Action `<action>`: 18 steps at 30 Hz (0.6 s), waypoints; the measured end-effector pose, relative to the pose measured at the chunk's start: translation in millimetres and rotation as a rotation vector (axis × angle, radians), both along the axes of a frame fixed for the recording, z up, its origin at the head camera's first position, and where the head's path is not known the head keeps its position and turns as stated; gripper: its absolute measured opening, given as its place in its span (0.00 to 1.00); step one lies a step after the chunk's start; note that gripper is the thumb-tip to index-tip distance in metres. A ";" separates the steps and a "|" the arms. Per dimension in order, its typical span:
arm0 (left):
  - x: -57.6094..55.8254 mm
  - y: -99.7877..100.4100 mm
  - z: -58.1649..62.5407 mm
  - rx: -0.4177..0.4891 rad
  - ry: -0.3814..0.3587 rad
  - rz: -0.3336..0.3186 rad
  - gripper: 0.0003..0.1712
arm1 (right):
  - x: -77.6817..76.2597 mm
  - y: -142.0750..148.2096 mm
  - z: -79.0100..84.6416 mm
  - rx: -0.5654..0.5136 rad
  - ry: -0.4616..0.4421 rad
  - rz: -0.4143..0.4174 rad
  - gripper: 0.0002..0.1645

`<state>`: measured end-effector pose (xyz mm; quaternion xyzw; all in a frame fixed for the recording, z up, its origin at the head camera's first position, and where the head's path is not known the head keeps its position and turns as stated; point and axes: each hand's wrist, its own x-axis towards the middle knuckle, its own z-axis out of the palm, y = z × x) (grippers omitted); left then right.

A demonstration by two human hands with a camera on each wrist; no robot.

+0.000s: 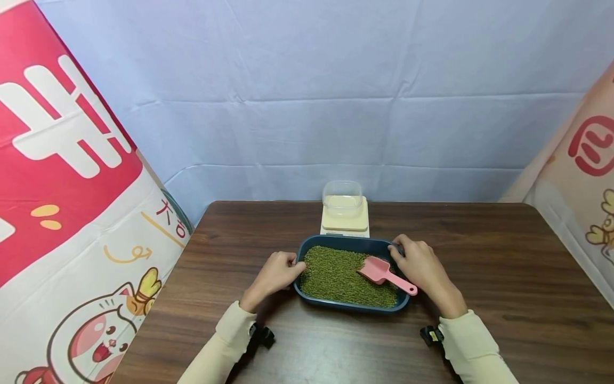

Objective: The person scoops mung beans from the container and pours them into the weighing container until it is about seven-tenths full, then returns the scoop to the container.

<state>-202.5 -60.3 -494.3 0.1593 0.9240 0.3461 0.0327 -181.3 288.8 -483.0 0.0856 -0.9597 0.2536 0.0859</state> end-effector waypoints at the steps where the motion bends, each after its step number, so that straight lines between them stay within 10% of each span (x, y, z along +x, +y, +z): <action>1: 0.6 -0.2 0.5 -0.001 -0.005 0.004 0.21 | -0.9 0.1 -0.9 0.000 0.002 0.002 0.16; 18: -1.8 -15.0 7.4 -0.051 -0.045 0.008 0.21 | -12.7 -12.5 -2.2 -0.017 -0.002 0.029 0.16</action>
